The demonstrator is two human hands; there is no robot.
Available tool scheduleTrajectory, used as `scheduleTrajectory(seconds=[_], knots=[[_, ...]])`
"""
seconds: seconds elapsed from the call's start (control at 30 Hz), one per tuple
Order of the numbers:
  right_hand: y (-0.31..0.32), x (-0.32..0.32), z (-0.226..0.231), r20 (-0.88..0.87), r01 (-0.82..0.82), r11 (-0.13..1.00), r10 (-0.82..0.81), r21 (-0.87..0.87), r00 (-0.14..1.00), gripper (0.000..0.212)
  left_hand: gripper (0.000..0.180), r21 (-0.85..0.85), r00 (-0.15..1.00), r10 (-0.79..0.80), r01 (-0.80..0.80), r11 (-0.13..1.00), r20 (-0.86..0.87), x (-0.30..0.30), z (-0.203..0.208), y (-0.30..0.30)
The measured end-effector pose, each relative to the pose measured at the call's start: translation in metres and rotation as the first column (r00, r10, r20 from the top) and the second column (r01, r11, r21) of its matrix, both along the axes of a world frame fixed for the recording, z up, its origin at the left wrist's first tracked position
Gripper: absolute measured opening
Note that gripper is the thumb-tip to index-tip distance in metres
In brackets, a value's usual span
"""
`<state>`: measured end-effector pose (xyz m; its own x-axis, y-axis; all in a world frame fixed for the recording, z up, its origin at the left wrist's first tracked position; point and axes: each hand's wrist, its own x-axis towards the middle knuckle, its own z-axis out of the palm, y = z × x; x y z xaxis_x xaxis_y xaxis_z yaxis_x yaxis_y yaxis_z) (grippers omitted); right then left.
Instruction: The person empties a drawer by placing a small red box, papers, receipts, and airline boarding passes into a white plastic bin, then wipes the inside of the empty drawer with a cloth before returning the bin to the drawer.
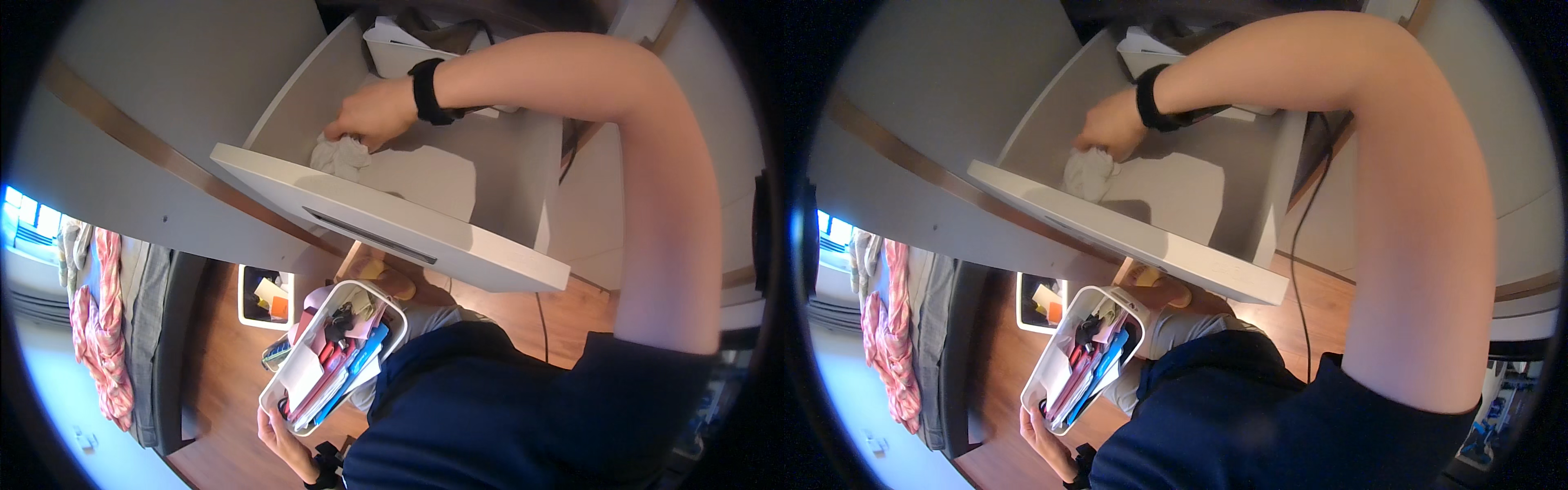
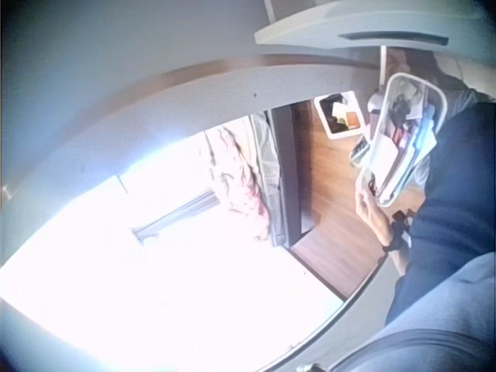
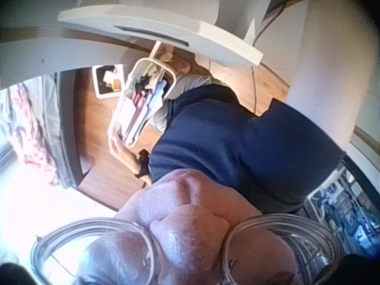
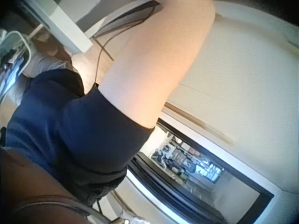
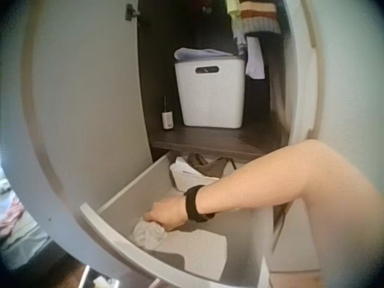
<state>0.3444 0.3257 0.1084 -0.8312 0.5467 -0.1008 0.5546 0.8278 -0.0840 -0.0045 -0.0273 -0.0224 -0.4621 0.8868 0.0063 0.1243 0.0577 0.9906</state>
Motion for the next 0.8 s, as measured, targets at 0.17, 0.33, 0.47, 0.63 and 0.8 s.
scheduleTrajectory(seconds=[0.17,0.33,0.47,0.63,0.8], knots=[[0.006,0.021,0.016,-0.078,0.360,0.906,-0.351,0.222,0.933,0.028,0.029,0.002,1.000,-0.017,0.017,1.000,-0.015,0.008,0.005,0.000],[0.013,0.020,-0.024,0.132,0.305,0.811,-0.419,0.499,0.899,0.010,0.030,0.006,0.999,-0.031,0.031,0.999,-0.017,0.007,0.007,-0.009],[-0.020,0.006,-0.022,0.097,0.160,0.871,-0.230,0.465,0.968,0.008,0.031,-0.011,0.999,-0.011,0.011,1.000,-0.036,0.005,0.010,-0.011],[-0.067,-0.014,-0.033,0.016,-0.012,0.937,0.007,0.350,1.000,0.020,0.029,0.010,0.998,0.014,-0.014,1.000,-0.057,0.011,0.014,-0.003],[-0.075,-0.004,-0.026,-0.040,-0.223,0.974,0.224,0.031,0.974,0.014,0.029,0.014,0.998,-0.001,0.001,1.000,-0.065,0.012,0.017,-0.002]])
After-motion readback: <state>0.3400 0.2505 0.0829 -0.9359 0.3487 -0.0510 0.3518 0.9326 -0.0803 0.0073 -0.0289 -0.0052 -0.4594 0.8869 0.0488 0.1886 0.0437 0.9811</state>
